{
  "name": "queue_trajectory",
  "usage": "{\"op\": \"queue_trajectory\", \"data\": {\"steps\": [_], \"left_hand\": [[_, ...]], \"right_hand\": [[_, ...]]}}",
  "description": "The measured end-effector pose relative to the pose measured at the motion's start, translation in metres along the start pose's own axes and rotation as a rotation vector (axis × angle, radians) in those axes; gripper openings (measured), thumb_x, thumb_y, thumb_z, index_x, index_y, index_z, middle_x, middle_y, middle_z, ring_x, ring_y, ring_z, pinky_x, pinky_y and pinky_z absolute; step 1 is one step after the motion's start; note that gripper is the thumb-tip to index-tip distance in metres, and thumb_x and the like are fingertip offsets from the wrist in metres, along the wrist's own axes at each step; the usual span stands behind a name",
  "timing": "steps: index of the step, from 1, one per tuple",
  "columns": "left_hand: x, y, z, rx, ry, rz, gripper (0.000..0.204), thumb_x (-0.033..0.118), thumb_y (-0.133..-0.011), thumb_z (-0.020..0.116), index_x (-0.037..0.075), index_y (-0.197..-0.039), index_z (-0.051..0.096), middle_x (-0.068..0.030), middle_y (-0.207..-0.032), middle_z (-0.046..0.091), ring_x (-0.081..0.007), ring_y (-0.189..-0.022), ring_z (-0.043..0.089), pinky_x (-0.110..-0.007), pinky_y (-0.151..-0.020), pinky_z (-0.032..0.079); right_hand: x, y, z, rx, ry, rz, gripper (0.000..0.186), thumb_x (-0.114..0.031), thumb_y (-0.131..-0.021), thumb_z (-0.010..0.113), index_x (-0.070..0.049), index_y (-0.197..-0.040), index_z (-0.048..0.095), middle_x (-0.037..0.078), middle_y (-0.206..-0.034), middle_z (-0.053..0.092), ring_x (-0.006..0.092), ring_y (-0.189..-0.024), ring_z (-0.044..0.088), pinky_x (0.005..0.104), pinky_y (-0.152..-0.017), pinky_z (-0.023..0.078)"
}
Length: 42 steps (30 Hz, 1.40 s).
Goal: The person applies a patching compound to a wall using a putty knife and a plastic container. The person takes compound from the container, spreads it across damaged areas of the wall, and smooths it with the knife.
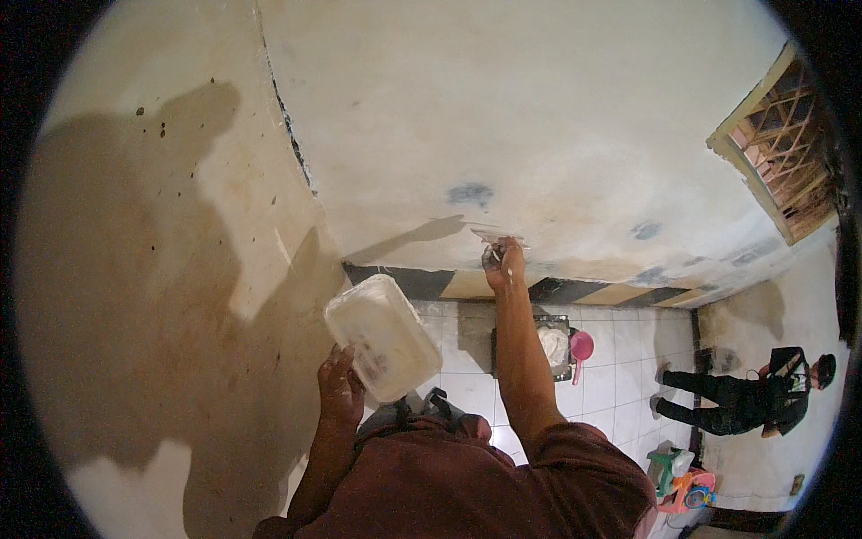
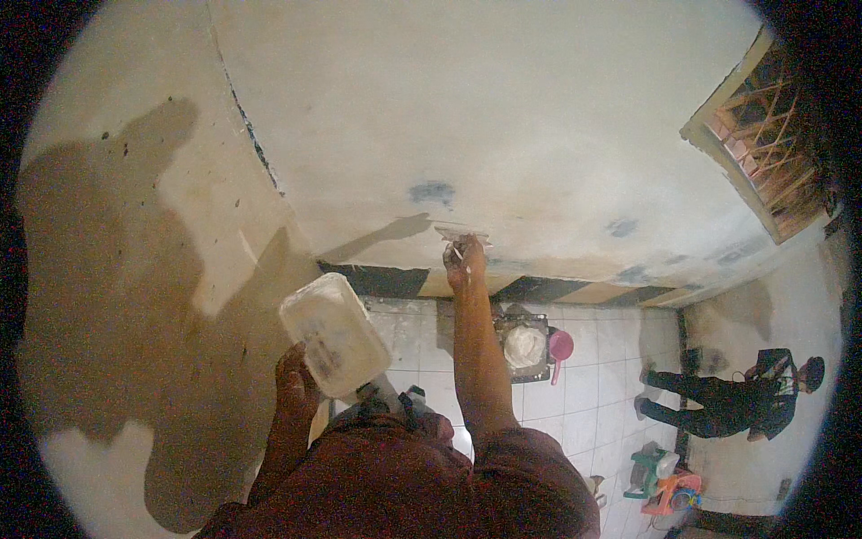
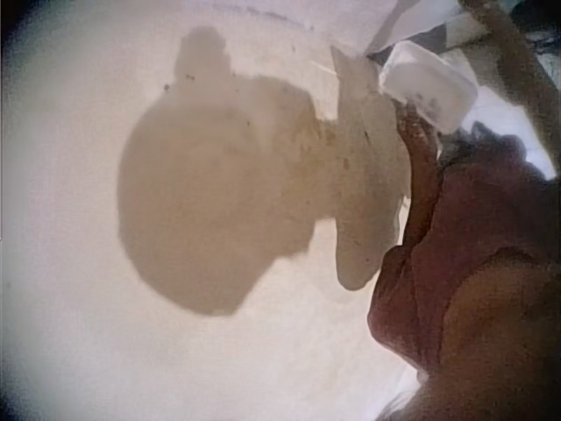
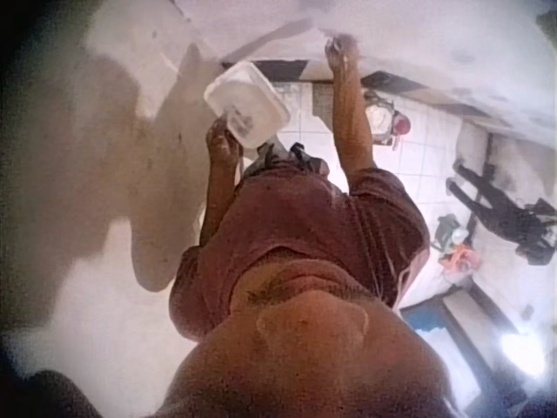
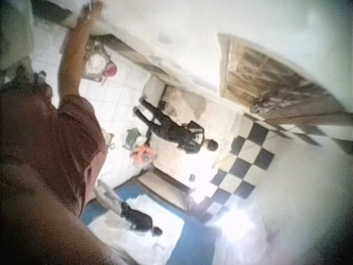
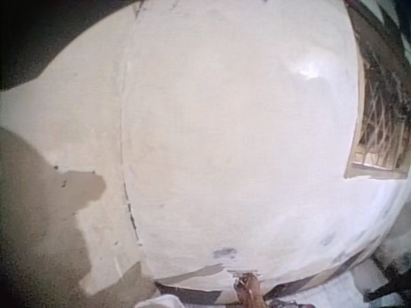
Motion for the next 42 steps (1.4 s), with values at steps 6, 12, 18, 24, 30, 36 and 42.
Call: {"op": "queue_trajectory", "data": {"steps": [6,12,18,24,30,36,42], "left_hand": [[0.0,-0.003,0.01,-0.053,-0.203,0.082,0.029,0.018,-0.089,0.062,-0.002,-0.11,0.056,-0.0113,-0.101,0.062,-0.0212,-0.092,0.063,-0.036,-0.082,0.054],[0.005,0.003,0.004,0.038,-0.095,0.067,0.027,0.018,-0.089,0.061,-0.002,-0.107,0.056,-0.012,-0.099,0.062,-0.022,-0.091,0.063,-0.036,-0.081,0.053],[0.0,0.0,-0.006,0.023,-0.083,0.094,0.026,0.015,-0.09,0.06,-0.002,-0.108,0.056,-0.0117,-0.098,0.062,-0.0223,-0.092,0.062,-0.035,-0.081,0.053],[0.0,0.006,-0.018,0.096,-0.087,0.109,0.029,0.015,-0.088,0.061,-0.003,-0.111,0.054,-0.0123,-0.1,0.062,-0.0225,-0.093,0.063,-0.036,-0.081,0.053],[0.007,0.017,-0.017,0.1,0.011,0.076,0.031,0.016,-0.088,0.062,-0.002,-0.111,0.053,-0.0121,-0.1,0.062,-0.0225,-0.09,0.063,-0.037,-0.08,0.054],[0.007,0.019,-0.026,0.102,0.038,0.094,0.031,0.018,-0.089,0.061,-0.002,-0.111,0.054,-0.0122,-0.1,0.062,-0.0224,-0.089,0.064,-0.036,-0.079,0.054],[-0.002,0.012,-0.004,0.069,0.02,0.042,0.032,0.02,-0.089,0.062,-0.003,-0.11,0.054,-0.0121,-0.1,0.061,-0.0232,-0.091,0.063,-0.037,-0.078,0.055]], "right_hand": [[-0.036,-0.052,0.054,-0.169,-0.101,-0.065,0.023,-0.026,-0.096,0.049,-0.007,-0.084,0.053,0.004,-0.07,0.051,0.0161,-0.062,0.05,0.0262,-0.052,0.047],[-0.096,0.081,0.168,-0.279,0.046,-0.271,0.022,-0.026,-0.098,0.046,-0.008,-0.09,0.056,0.003,-0.074,0.054,0.0171,-0.071,0.055,0.0302,-0.061,0.049],[-0.034,0.082,0.107,-0.385,0.047,-0.275,0.013,-0.02,-0.092,0.051,-0.009,-0.093,0.057,0.004,-0.078,0.059,0.0175,-0.063,0.055,0.0266,-0.056,0.046],[0.089,0.025,0.054,-0.151,0.083,0.184,0.013,-0.016,-0.094,0.046,-0.007,-0.089,0.053,0.005,-0.071,0.053,0.0166,-0.061,0.053,0.0271,-0.053,0.048],[0.091,-0.019,0.079,-0.072,-0.197,0.2,0.021,-0.021,-0.095,0.045,-0.011,-0.078,0.052,0.0,-0.063,0.048,0.0155,-0.059,0.051,0.0269,-0.057,0.051],[0.002,0.018,0.169,-0.218,-0.335,0.126,0.016,-0.018,-0.093,0.048,-0.012,-0.079,0.052,0.001,-0.069,0.053,0.015,-0.062,0.055,0.029,-0.057,0.05],[-0.134,0.186,0.206,-0.609,-0.263,-0.068,0.01,-0.015,-0.089,0.052,-0.005,-0.087,0.055,0.006,-0.075,0.055,0.0173,-0.066,0.055,0.0282,-0.056,0.048]]}}
Point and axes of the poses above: each hand's wrist, its own y-axis away from the middle knuckle, its own z-axis out of the palm, x = y × z, the point moved 6 cm from there along -y, towards the middle knuckle
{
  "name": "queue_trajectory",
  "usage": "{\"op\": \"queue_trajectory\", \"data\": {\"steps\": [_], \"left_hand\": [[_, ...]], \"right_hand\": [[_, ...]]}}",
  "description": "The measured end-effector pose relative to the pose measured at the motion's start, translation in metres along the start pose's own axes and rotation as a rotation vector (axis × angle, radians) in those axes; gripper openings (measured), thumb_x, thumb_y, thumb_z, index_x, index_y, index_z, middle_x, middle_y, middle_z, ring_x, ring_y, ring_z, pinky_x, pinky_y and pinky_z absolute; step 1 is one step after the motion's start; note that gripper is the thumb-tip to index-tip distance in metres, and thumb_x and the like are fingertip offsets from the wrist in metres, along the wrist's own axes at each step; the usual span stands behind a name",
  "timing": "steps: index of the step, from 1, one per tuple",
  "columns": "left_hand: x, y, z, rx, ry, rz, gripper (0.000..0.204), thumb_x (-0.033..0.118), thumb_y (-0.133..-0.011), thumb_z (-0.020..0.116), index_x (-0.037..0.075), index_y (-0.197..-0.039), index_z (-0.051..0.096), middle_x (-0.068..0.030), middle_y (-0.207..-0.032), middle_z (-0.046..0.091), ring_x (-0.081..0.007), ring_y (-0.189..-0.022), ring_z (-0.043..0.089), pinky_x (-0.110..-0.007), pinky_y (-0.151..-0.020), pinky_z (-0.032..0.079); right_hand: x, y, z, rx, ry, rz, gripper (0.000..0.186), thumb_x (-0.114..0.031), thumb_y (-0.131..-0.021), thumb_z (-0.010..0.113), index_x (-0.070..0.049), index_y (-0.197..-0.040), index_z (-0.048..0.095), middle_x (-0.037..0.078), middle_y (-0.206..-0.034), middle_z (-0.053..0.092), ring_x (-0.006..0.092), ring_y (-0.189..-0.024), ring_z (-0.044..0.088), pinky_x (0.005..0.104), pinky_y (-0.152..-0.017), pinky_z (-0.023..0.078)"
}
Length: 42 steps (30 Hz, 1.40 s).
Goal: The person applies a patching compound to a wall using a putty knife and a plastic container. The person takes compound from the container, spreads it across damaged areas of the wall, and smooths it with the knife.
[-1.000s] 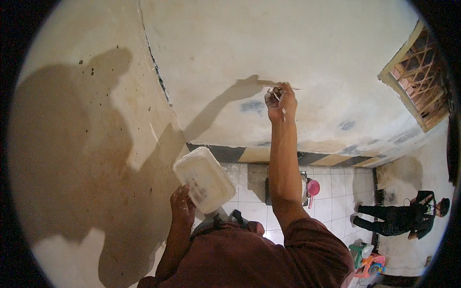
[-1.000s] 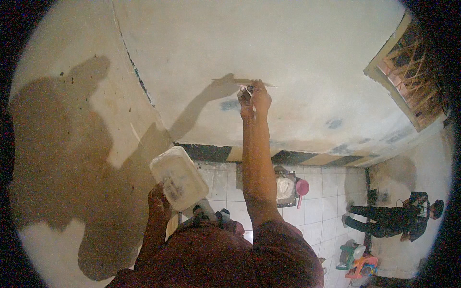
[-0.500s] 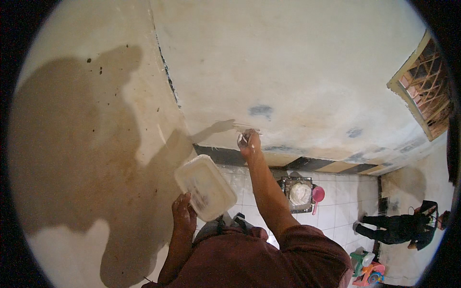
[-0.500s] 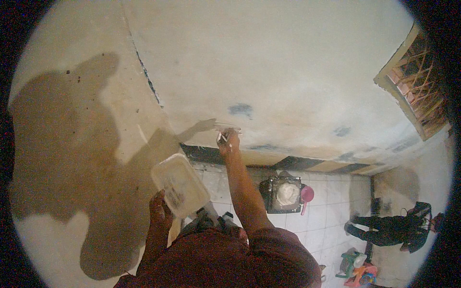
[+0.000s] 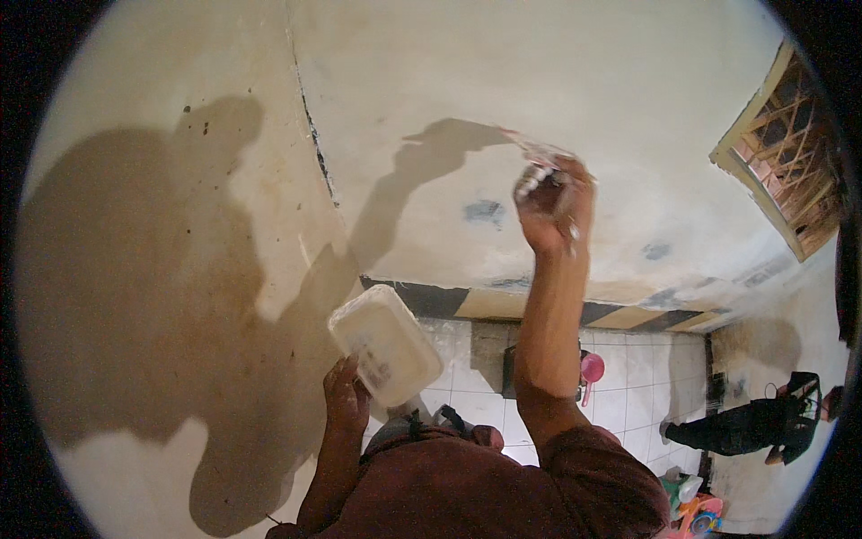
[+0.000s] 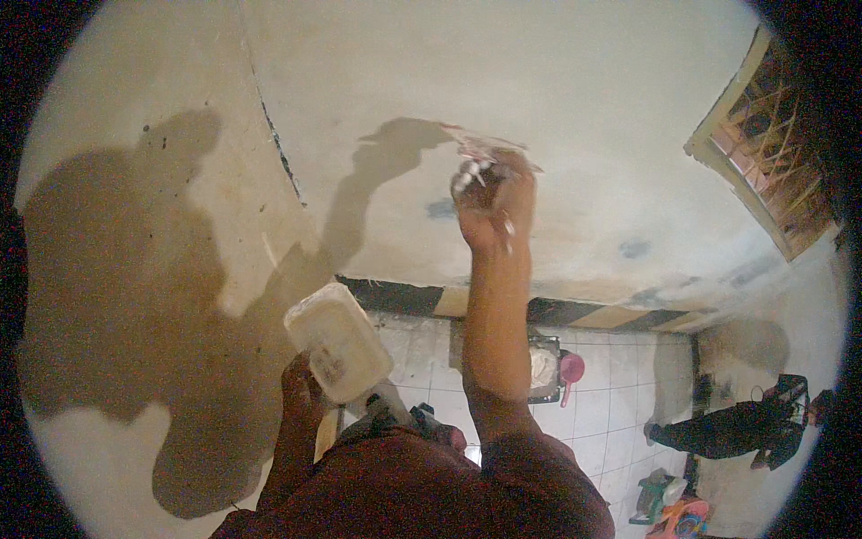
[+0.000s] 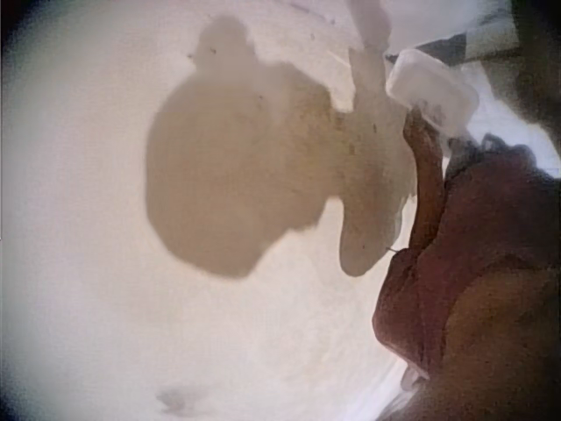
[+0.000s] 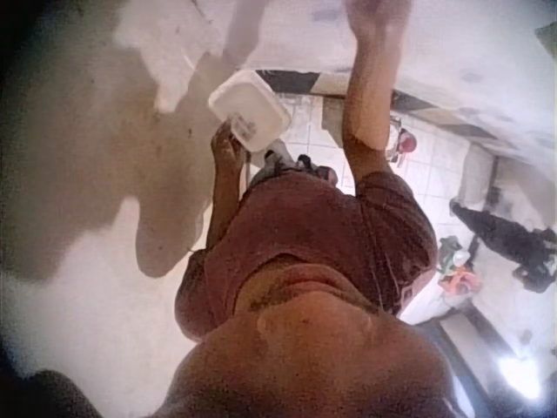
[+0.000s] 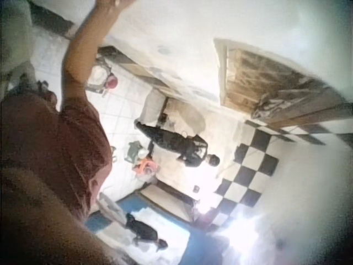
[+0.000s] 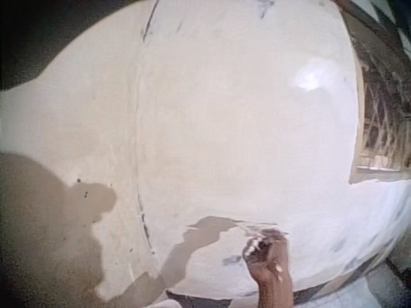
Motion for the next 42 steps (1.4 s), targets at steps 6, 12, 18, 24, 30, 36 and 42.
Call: {"op": "queue_trajectory", "data": {"steps": [6,12,18,24,30,36,42], "left_hand": [[-0.021,-0.005,0.035,-0.136,-0.043,0.018,0.03,0.02,-0.087,0.063,-0.003,-0.105,0.057,-0.0124,-0.098,0.062,-0.0244,-0.087,0.065,-0.038,-0.079,0.056],[-0.071,-0.004,0.054,-0.172,-0.17,-0.08,0.028,0.021,-0.088,0.061,0.0,-0.106,0.059,-0.0094,-0.097,0.064,-0.0228,-0.085,0.067,-0.038,-0.076,0.057],[-0.102,0.006,0.062,-0.171,-0.187,-0.105,0.033,0.025,-0.088,0.062,0.0,-0.11,0.057,-0.011,-0.1,0.063,-0.0232,-0.085,0.066,-0.038,-0.075,0.057],[-0.119,0.01,0.025,-0.034,-0.124,-0.142,0.034,0.024,-0.088,0.063,-0.003,-0.109,0.056,-0.0132,-0.101,0.062,-0.0261,-0.088,0.065,-0.041,-0.077,0.056],[-0.082,0.039,0.001,-0.017,-0.442,0.223,0.035,0.021,-0.09,0.06,-0.005,-0.112,0.054,-0.0148,-0.105,0.061,-0.0288,-0.094,0.062,-0.043,-0.08,0.054],[-0.091,0.049,-0.005,0.18,0.027,0.067,0.034,0.017,-0.089,0.062,-0.005,-0.114,0.054,-0.0132,-0.101,0.063,-0.027,-0.085,0.066,-0.04,-0.07,0.056],[-0.094,0.041,0.002,0.158,-0.059,0.077,0.035,0.022,-0.089,0.062,-0.002,-0.114,0.055,-0.011,-0.1,0.064,-0.023,-0.086,0.066,-0.037,-0.07,0.056]], "right_hand": [[-0.03,0.114,-0.018,0.029,0.124,-0.155,0.027,-0.011,-0.084,0.056,-0.005,-0.11,0.055,0.011,-0.107,0.06,0.0164,-0.08,0.058,0.0288,-0.064,0.05],[0.014,0.175,-0.134,0.123,0.526,0.131,0.049,-0.006,-0.08,0.057,-0.001,-0.127,0.045,0.016,-0.118,0.058,0.0298,-0.106,0.06,0.0434,-0.082,0.053],[0.009,0.17,-0.194,0.211,0.417,0.218,0.033,-0.008,-0.088,0.051,0.001,-0.119,0.052,0.014,-0.111,0.062,0.0249,-0.099,0.062,0.0391,-0.081,0.053],[0.039,0.032,-0.265,0.287,0.501,0.35,0.018,-0.016,-0.093,0.046,-0.007,-0.104,0.058,0.008,-0.092,0.063,0.0202,-0.076,0.061,0.0331,-0.06,0.05],[0.087,-0.023,-0.3,0.369,0.469,0.42,0.015,-0.021,-0.095,0.046,-0.012,-0.098,0.057,0.005,-0.083,0.061,0.0178,-0.07,0.055,0.03,-0.058,0.049],[0.079,-0.049,-0.288,0.404,0.423,0.309,0.02,-0.025,-0.098,0.043,-0.01,-0.091,0.055,0.004,-0.074,0.058,0.0146,-0.062,0.053,0.0258,-0.05,0.046],[0.034,-0.072,-0.158,0.317,0.276,0.06,0.021,-0.027,-0.097,0.046,-0.01,-0.087,0.054,0.002,-0.071,0.055,0.0129,-0.054,0.049,0.0242,-0.047,0.044]]}}
Point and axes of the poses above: each hand's wrist, its own y-axis away from the middle knuckle, its own z-axis out of the palm, x = y × z, the point moved 6 cm from there along -y, towards the middle knuckle
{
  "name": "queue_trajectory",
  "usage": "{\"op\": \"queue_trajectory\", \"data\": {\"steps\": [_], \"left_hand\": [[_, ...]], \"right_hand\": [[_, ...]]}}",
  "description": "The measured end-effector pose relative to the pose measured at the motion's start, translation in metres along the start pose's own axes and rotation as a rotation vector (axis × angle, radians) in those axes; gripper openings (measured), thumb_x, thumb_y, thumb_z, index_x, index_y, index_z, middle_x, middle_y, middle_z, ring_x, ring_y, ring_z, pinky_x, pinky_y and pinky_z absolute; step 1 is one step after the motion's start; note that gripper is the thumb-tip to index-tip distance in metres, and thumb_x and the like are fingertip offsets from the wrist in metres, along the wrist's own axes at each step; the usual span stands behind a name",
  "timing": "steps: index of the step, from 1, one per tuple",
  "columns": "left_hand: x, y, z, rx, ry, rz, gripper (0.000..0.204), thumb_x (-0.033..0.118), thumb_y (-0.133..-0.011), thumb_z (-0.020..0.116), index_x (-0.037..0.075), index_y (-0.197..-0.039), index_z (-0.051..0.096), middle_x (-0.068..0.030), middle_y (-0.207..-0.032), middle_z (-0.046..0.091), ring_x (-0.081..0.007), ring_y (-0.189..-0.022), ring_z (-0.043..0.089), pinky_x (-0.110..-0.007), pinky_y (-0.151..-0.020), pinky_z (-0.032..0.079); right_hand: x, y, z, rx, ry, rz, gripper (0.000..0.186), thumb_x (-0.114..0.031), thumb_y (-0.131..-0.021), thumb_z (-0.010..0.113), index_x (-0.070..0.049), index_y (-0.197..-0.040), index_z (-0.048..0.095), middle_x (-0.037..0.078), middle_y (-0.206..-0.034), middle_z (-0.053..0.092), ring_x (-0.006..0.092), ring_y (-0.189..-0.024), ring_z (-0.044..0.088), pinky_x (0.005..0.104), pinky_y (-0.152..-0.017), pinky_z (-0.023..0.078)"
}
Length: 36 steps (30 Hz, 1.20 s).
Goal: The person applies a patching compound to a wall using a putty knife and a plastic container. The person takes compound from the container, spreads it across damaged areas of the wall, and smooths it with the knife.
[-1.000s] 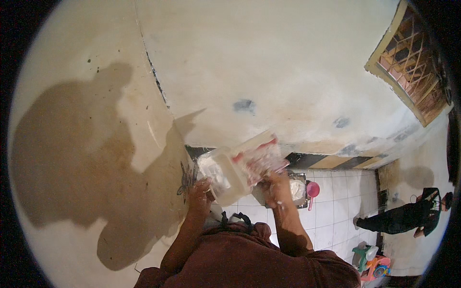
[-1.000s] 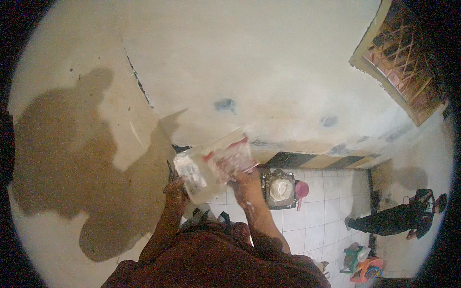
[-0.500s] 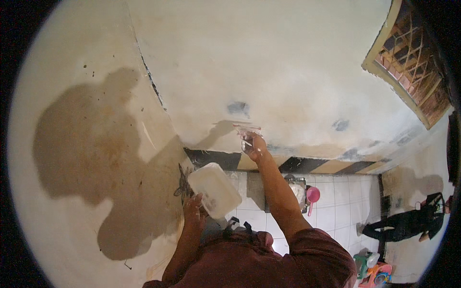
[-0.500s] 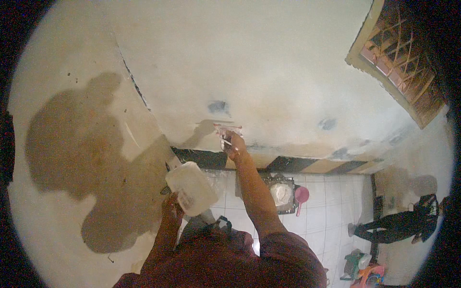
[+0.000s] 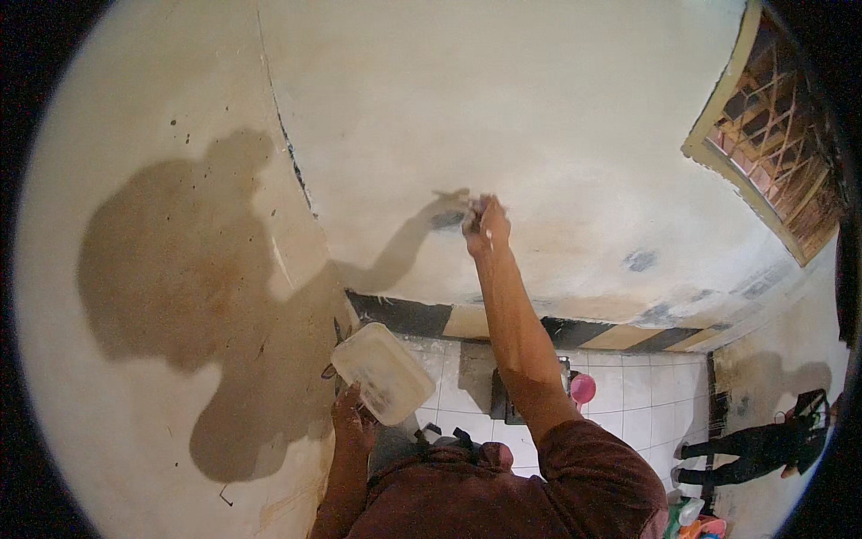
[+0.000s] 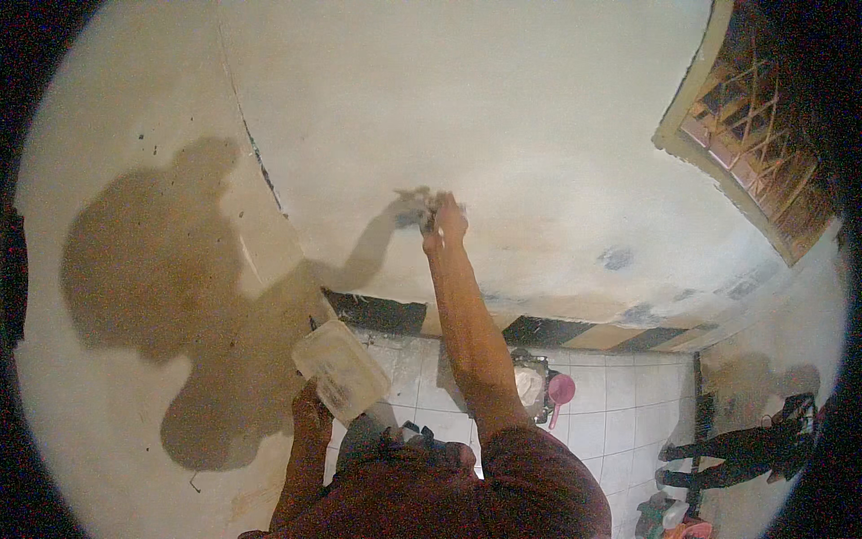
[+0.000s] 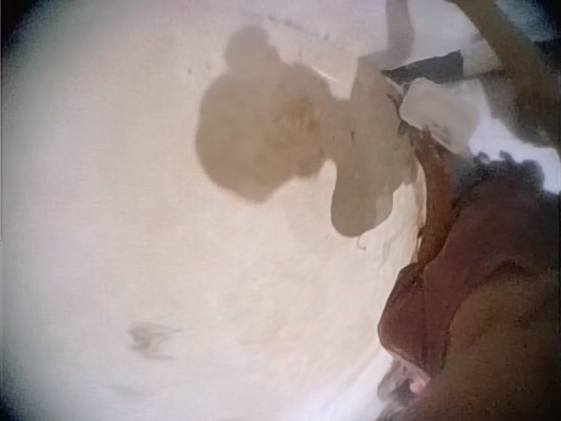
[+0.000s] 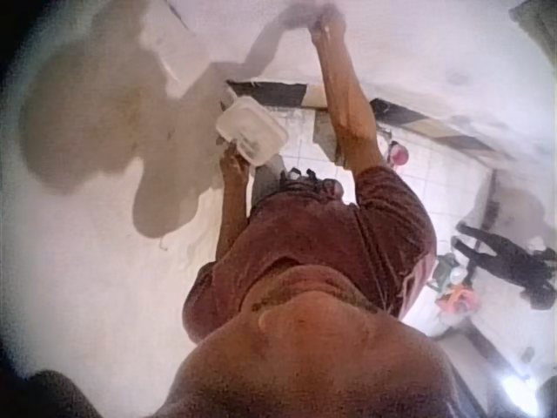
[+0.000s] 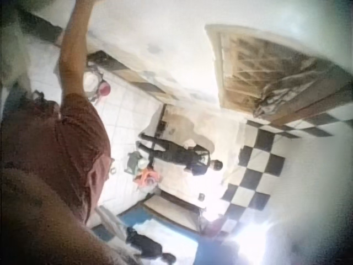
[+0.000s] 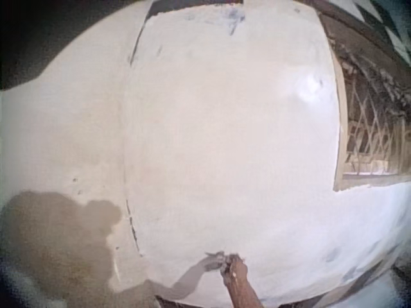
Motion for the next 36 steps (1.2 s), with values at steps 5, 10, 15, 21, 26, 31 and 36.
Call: {"op": "queue_trajectory", "data": {"steps": [5,10,15,21,26,31,36], "left_hand": [[-0.005,-0.011,0.025,-0.108,-0.001,0.018,0.035,0.026,-0.09,0.062,0.0,-0.112,0.056,-0.009,-0.097,0.065,-0.0214,-0.085,0.066,-0.035,-0.07,0.055],[-0.01,-0.021,0.051,-0.21,0.047,-0.034,0.034,0.027,-0.09,0.062,0.0,-0.11,0.056,-0.0086,-0.096,0.064,-0.0213,-0.085,0.066,-0.035,-0.072,0.055],[-0.015,-0.028,0.068,-0.238,0.006,-0.05,0.033,0.025,-0.089,0.063,0.0,-0.11,0.056,-0.0095,-0.097,0.063,-0.0229,-0.085,0.066,-0.037,-0.073,0.056],[-0.018,-0.034,0.047,-0.224,0.004,-0.041,0.035,0.024,-0.089,0.061,-0.001,-0.114,0.054,-0.0115,-0.106,0.061,-0.025,-0.094,0.063,-0.039,-0.078,0.054],[-0.02,-0.027,0.04,-0.201,-0.001,-0.008,0.038,0.023,-0.092,0.056,-0.003,-0.119,0.053,-0.0142,-0.115,0.059,-0.0288,-0.101,0.06,-0.043,-0.088,0.052],[-0.007,-0.028,0.008,-0.158,-0.201,0.123,0.04,0.026,-0.088,0.064,0.001,-0.117,0.054,-0.0086,-0.101,0.062,-0.0212,-0.087,0.064,-0.034,-0.068,0.054],[0.003,-0.021,0.004,-0.052,-0.003,0.05,0.039,0.028,-0.089,0.062,0.002,-0.117,0.054,-0.0076,-0.101,0.063,-0.0204,-0.085,0.065,-0.031,-0.066,0.053]], "right_hand": [[-0.104,0.072,0.086,-0.189,-0.213,-0.024,0.015,-0.018,-0.09,0.055,-0.008,-0.078,0.053,0.001,-0.064,0.048,0.012,-0.057,0.046,0.0248,-0.051,0.042],[-0.131,0.176,0.057,-0.337,-0.148,-0.259,0.013,-0.015,-0.089,0.054,-0.007,-0.099,0.057,0.0,-0.074,0.05,0.0116,-0.057,0.046,0.0253,-0.051,0.042],[-0.042,0.128,-0.062,-0.164,0.112,0.01,0.017,-0.017,-0.092,0.05,-0.007,-0.103,0.057,0.004,-0.079,0.057,0.0162,-0.063,0.054,0.0302,-0.054,0.045],[0.08,0.032,-0.118,-0.157,0.354,0.337,0.021,-0.021,-0.093,0.045,-0.009,-0.101,0.06,0.004,-0.077,0.056,0.0165,-0.065,0.054,0.0324,-0.053,0.045],[0.095,-0.052,-0.164,-0.083,0.236,0.308,0.017,-0.017,-0.091,0.045,-0.009,-0.093,0.059,0.005,-0.083,0.062,0.0168,-0.065,0.057,0.0348,-0.054,0.047],[0.065,-0.059,-0.095,-0.356,0.098,0.168,0.015,-0.011,-0.091,0.047,-0.01,-0.088,0.062,0.005,-0.077,0.062,0.0147,-0.072,0.06,0.0285,-0.061,0.05],[-0.039,0.029,0.025,-0.11,0.14,-0.013,0.015,-0.017,-0.095,0.046,-0.006,-0.093,0.056,0.01,-0.08,0.06,0.0166,-0.064,0.054,0.0286,-0.055,0.047]]}}
Point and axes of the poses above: each hand's wrist, its own y-axis away from the middle knuckle, its own z-axis out of the palm, x = y × z, the point moved 6 cm from there along -y, towards the middle knuckle
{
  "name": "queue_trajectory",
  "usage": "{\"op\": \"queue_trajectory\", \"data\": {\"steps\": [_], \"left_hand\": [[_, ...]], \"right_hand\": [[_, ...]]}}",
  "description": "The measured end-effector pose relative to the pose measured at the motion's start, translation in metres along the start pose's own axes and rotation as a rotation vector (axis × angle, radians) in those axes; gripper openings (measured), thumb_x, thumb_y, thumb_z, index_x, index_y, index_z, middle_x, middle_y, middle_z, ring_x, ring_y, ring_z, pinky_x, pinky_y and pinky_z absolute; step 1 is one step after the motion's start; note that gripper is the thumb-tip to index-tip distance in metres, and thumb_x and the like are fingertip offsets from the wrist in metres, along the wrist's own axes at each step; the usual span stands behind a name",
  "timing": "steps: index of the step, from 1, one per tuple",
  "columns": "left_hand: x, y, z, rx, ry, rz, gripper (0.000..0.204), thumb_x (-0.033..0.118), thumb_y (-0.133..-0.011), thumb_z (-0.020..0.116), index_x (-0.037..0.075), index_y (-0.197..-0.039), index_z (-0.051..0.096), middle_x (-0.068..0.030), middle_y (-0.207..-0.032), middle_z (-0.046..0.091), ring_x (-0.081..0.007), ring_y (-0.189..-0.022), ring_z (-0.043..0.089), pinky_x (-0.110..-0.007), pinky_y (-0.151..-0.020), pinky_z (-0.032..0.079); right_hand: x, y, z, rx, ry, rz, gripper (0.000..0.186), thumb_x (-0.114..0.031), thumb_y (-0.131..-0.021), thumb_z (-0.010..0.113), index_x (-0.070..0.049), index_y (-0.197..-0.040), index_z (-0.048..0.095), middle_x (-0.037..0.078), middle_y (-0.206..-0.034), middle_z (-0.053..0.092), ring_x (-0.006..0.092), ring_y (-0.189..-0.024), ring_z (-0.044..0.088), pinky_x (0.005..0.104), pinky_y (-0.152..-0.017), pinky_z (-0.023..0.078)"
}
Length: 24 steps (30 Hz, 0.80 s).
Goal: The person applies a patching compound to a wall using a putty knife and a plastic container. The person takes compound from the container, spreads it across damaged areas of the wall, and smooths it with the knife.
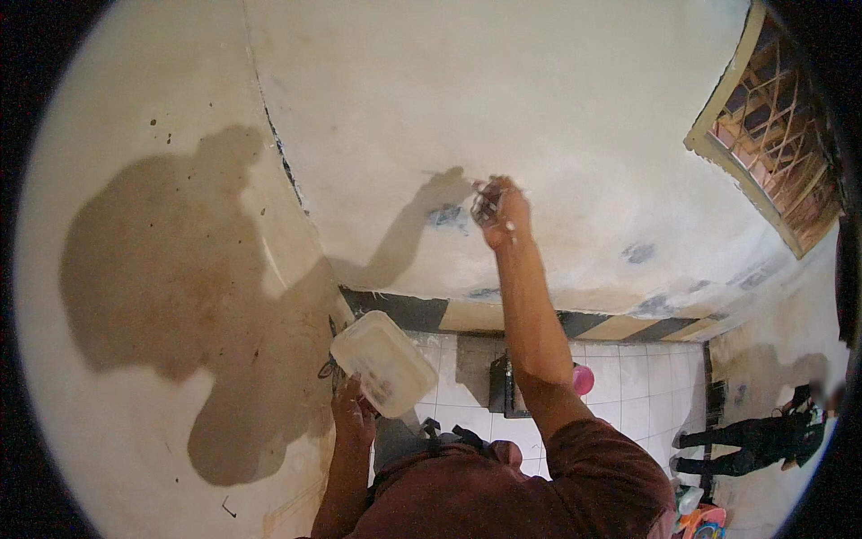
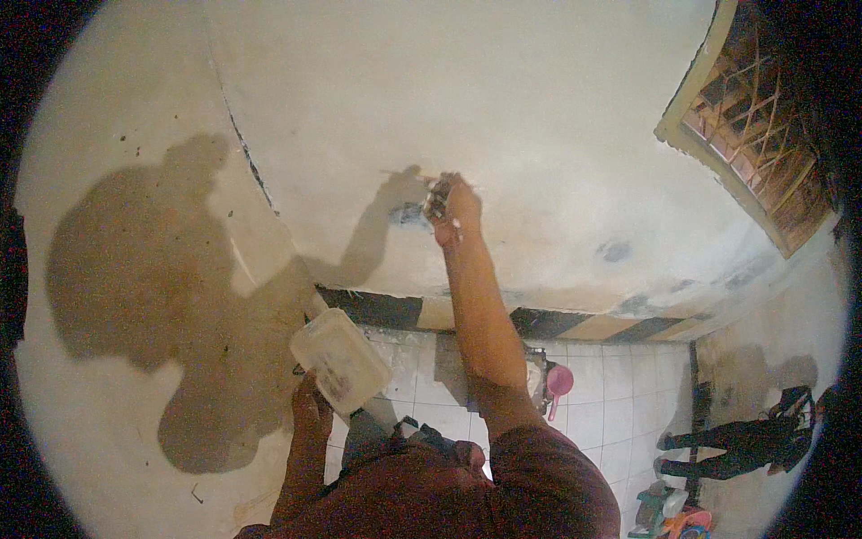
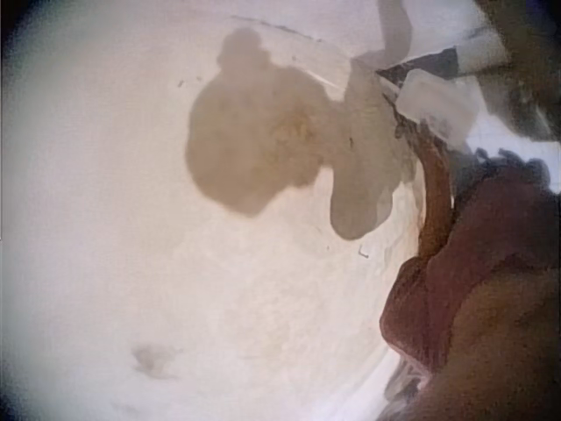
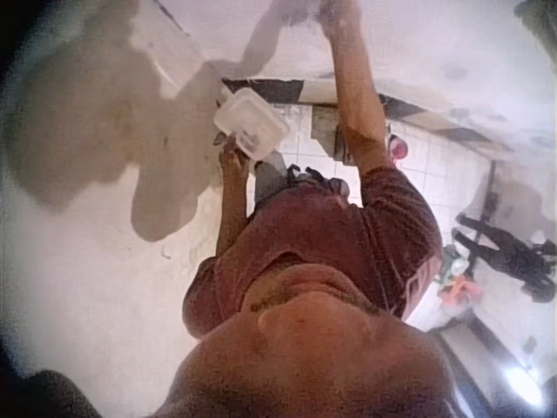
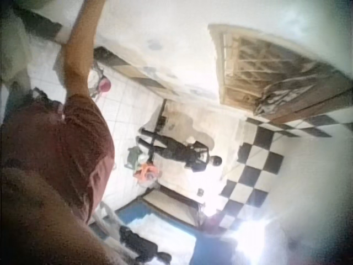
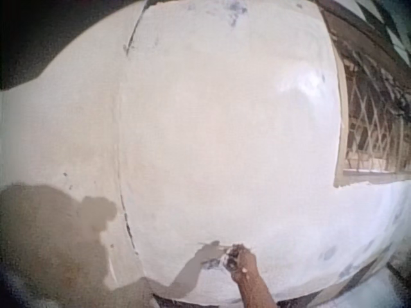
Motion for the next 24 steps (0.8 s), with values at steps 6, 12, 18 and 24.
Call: {"op": "queue_trajectory", "data": {"steps": [6,12,18,24], "left_hand": [[0.0,-0.003,0.03,-0.091,-0.006,-0.032,0.037,0.027,-0.09,0.06,0.002,-0.116,0.054,-0.0076,-0.101,0.064,-0.0203,-0.085,0.065,-0.031,-0.067,0.053],[-0.009,-0.006,0.021,-0.083,0.017,-0.061,0.035,0.024,-0.091,0.059,-0.001,-0.116,0.054,-0.0088,-0.102,0.064,-0.0211,-0.086,0.065,-0.033,-0.071,0.055],[-0.009,-0.003,0.019,-0.106,0.017,-0.022,0.037,0.021,-0.091,0.058,-0.004,-0.118,0.053,-0.0125,-0.107,0.063,-0.0244,-0.094,0.064,-0.037,-0.079,0.054],[0.001,0.002,-0.01,-0.024,0.025,-0.024,0.035,0.021,-0.093,0.055,-0.004,-0.118,0.053,-0.014,-0.109,0.062,-0.027,-0.098,0.062,-0.041,-0.083,0.054]], "right_hand": [[-0.042,0.065,-0.025,0.044,-0.037,-0.139,0.015,-0.018,-0.094,0.048,-0.005,-0.099,0.054,0.009,-0.081,0.057,0.0165,-0.064,0.051,0.0292,-0.058,0.045],[0.095,0.005,-0.163,0.109,0.101,0.165,0.019,-0.026,-0.098,0.046,-0.01,-0.097,0.055,0.007,-0.08,0.061,0.016,-0.062,0.051,0.0263,-0.053,0.045],[0.107,-0.053,-0.183,0.136,0.155,0.156,0.024,-0.033,-0.099,0.045,-0.012,-0.098,0.056,0.009,-0.084,0.063,0.0165,-0.067,0.053,0.0268,-0.055,0.046],[-0.016,-0.012,-0.017,0.054,0.012,-0.119,0.018,-0.024,-0.095,0.05,-0.008,-0.093,0.056,0.008,-0.082,0.06,0.0165,-0.065,0.052,0.0282,-0.056,0.045]]}}
Point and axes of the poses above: each hand's wrist, its own y-axis away from the middle knuckle, its own z-axis out of the palm, x = y × z, the point moved 6 cm from there along -y, towards the middle knuckle
